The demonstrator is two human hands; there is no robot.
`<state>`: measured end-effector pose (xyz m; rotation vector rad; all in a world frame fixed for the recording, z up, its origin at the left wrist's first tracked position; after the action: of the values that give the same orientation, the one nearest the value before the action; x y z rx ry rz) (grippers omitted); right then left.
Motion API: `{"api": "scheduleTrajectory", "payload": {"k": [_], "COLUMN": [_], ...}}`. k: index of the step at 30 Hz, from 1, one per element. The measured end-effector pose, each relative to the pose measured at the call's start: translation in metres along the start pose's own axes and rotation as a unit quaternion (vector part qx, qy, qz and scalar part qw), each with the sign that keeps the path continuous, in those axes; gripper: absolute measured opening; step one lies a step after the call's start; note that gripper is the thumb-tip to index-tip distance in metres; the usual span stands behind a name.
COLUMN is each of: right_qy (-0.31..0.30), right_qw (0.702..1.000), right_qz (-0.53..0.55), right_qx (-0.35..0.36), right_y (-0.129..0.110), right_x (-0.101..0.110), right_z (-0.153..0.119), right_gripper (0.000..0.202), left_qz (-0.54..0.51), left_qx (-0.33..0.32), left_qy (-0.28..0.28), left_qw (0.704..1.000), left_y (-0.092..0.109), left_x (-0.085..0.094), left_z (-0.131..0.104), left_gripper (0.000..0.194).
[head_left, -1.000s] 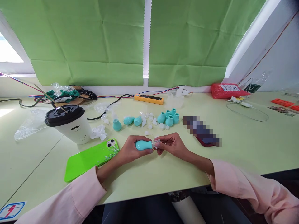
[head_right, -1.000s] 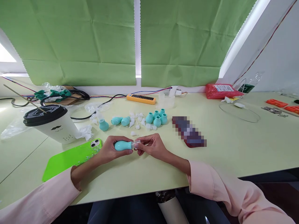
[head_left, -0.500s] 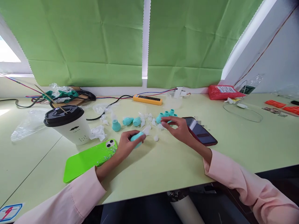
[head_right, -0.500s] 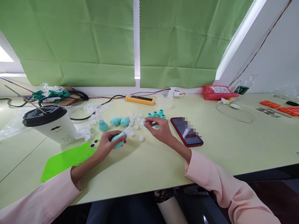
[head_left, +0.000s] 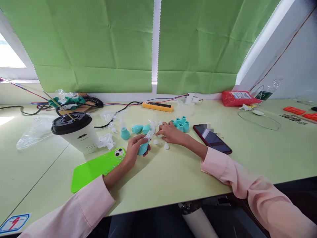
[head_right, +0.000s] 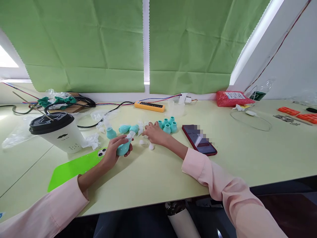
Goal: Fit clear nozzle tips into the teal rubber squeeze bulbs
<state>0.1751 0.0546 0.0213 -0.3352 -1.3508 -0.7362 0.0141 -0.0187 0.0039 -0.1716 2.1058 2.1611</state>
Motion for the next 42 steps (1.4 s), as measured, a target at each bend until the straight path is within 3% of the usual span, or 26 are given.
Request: {"api": "scheduleTrajectory", "payload": {"k": [6,10,13,16,24,27,30,37,42], "right_qy": [0.013,0.132,0.205,0.193,0.236,0.239,0.239,0.265,0.218], "right_qw": [1.0,0.988,0.949,0.908,0.826,0.805,0.811,0.868,0.898], "right_qz": [0.011,0.082,0.238,0.372,0.5,0.532,0.531,0.418,0.375], "right_qx": [0.008,0.015,0.014,0.011,-0.111,-0.107,-0.059,0.038,0.08], "right_y": [0.004,0.004,-0.002,-0.015,-0.029,-0.027,-0.027,-0.029,-0.03], "right_x": [-0.002,0.017,0.035,0.044,0.016,0.012,0.012,0.015,0.013], "right_z": [0.002,-0.007,-0.022,-0.038,-0.063,-0.064,-0.064,-0.067,-0.07], "right_gripper": [0.021,0.013,0.017,0.017,0.026,0.023,0.02,0.014,0.015], "left_qz": [0.01,0.019,0.027,0.037,0.084,0.099,0.12,0.182,0.231], "left_qx": [0.022,0.03,0.043,0.049,0.062,0.062,0.057,0.047,-0.008], "left_qy": [-0.02,-0.029,-0.03,-0.049,-0.103,-0.105,-0.112,-0.154,-0.189], "left_qw": [1.0,0.999,0.998,0.997,0.989,0.988,0.985,0.97,0.954], "left_y": [0.0,0.001,0.002,0.002,0.004,0.005,0.005,0.001,-0.005], "left_x": [-0.001,-0.004,-0.005,-0.004,-0.006,-0.008,-0.007,-0.004,-0.002], "left_z": [-0.001,-0.001,-0.002,-0.003,-0.008,-0.009,-0.01,-0.007,-0.006], "left_gripper": [0.022,0.024,0.022,0.022,0.024,0.023,0.024,0.031,0.034]}}
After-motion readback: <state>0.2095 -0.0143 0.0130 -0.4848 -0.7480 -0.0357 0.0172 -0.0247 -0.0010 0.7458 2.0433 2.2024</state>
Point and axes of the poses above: each hand's wrist, its own z-axis towards the middle knuckle, its own x-axis out of the back of the hand, y = z × x, the point moved 1 cm from there along z, towards the middle knuckle, and after that the axes turned 8 degrees about y, right-handed, at the moved point
